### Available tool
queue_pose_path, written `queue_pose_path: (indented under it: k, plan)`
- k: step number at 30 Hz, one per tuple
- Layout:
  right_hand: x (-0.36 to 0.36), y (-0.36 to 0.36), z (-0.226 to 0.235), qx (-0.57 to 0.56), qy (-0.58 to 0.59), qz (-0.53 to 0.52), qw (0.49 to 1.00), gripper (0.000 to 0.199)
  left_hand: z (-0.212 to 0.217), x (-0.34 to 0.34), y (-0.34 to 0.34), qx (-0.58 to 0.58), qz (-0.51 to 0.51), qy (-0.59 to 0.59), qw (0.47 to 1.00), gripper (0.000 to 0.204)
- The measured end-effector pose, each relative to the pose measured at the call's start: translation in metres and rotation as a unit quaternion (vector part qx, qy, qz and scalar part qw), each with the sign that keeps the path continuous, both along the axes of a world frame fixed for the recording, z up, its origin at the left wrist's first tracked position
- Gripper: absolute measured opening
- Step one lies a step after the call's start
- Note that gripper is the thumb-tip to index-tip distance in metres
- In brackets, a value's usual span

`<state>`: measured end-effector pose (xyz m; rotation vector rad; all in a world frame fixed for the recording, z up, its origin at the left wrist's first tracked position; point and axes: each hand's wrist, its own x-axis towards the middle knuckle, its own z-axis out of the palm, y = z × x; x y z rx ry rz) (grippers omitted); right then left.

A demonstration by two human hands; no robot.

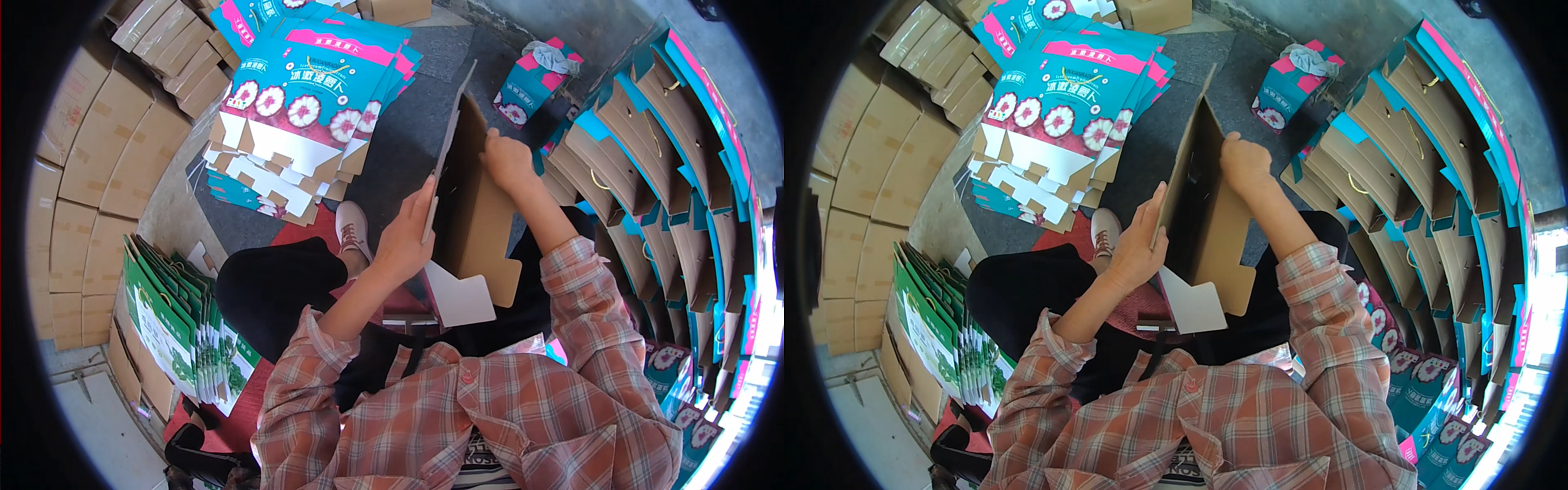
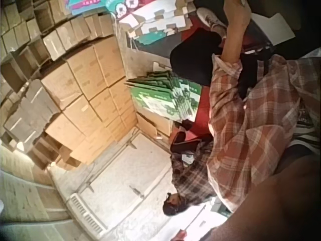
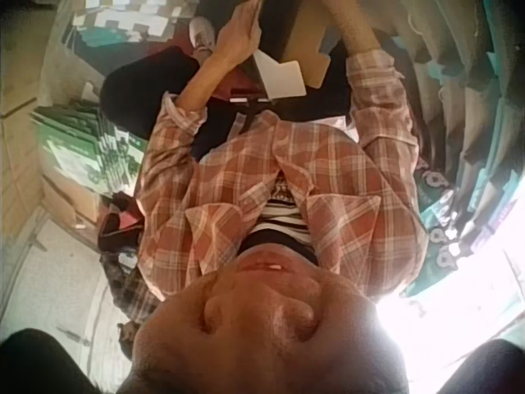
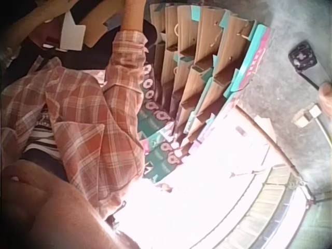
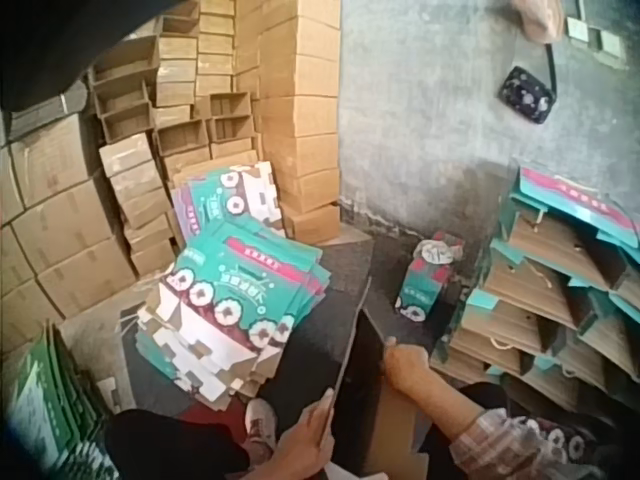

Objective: Folding and assembling flat-packed cardboard gift boxes into their final shape and stacking them.

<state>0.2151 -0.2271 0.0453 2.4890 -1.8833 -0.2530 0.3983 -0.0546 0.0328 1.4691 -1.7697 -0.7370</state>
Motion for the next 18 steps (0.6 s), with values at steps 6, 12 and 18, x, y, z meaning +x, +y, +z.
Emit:
queue_pose_path:
  k: [6,12,18]
  plan:
    - [-0.054,-0.041,0.006,-0.018,-0.06,-0.041,0.997,0.031,0.035,0.036,0.016,-0.013,-0.073,-0.125,0.989,0.068]
    - [-0.059,-0.076,0.003,-0.048,-0.15,-0.054,0.986,0.046,0.036,0.057,0.025,0.006,-0.099,-0.125,0.987,0.083]
    - [-0.036,-0.091,-0.002,0.027,-0.243,-0.08,0.966,0.056,0.039,0.06,0.018,0.012,-0.124,-0.165,0.978,0.085]
